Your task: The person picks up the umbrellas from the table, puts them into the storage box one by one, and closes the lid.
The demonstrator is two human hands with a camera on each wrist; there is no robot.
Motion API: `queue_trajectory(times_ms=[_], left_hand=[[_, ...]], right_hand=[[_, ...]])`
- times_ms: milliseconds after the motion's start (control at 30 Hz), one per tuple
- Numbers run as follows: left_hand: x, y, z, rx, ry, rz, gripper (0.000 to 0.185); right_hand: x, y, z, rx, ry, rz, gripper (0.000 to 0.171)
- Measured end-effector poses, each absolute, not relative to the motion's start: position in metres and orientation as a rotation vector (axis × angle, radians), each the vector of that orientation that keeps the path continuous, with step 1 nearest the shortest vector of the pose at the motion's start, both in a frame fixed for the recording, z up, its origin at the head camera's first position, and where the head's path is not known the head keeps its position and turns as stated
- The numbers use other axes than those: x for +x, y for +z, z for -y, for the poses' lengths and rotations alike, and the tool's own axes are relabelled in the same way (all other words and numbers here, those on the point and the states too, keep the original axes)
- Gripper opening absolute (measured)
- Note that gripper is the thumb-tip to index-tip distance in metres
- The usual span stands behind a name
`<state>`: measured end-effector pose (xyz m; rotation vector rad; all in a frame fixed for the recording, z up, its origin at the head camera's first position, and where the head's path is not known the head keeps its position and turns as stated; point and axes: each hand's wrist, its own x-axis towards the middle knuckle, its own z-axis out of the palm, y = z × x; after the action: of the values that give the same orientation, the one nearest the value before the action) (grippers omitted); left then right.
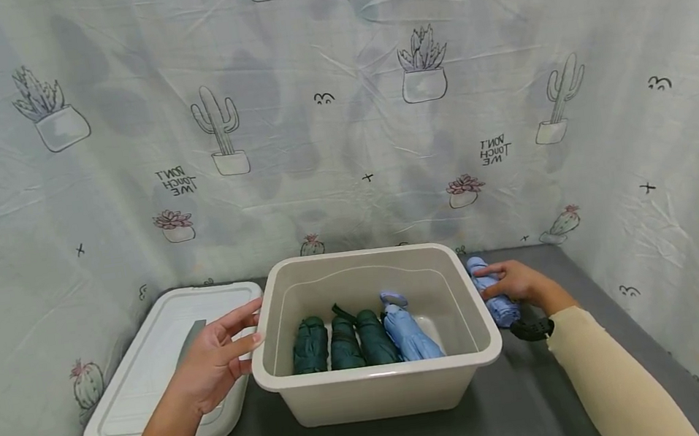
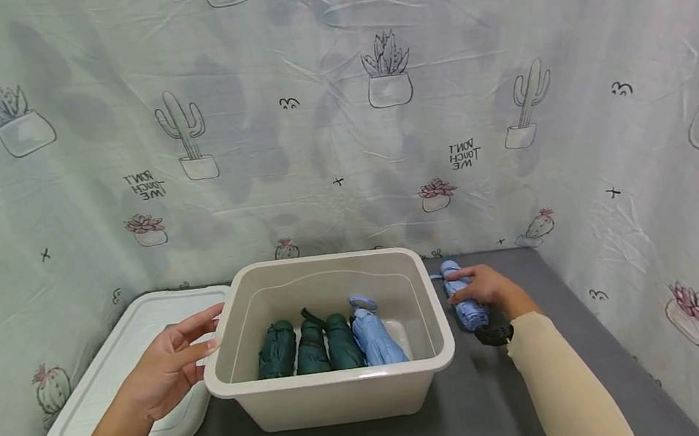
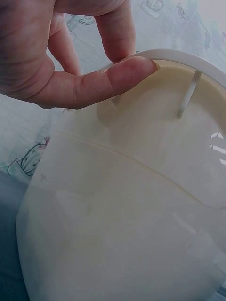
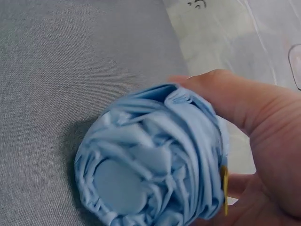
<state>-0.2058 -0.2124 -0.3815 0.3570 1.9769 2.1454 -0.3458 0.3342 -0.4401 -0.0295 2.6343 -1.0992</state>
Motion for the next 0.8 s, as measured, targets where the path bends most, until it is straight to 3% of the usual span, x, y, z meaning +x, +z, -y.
queue_trajectory(times_ms=[500,800], left_hand=[[-0.204,-0.38,0.212,0.329,2.127,-2.03,0.065],[-0.204,-0.379,0.21,0.319,2.12,-2.036,0.066]], right_hand=[[-0.337,-0.437,-0.342,-0.098,-1.157,-2.645,0.066],[-0.334,-0.449,-0.354,0.008,-1.407,-2.446,0.069]])
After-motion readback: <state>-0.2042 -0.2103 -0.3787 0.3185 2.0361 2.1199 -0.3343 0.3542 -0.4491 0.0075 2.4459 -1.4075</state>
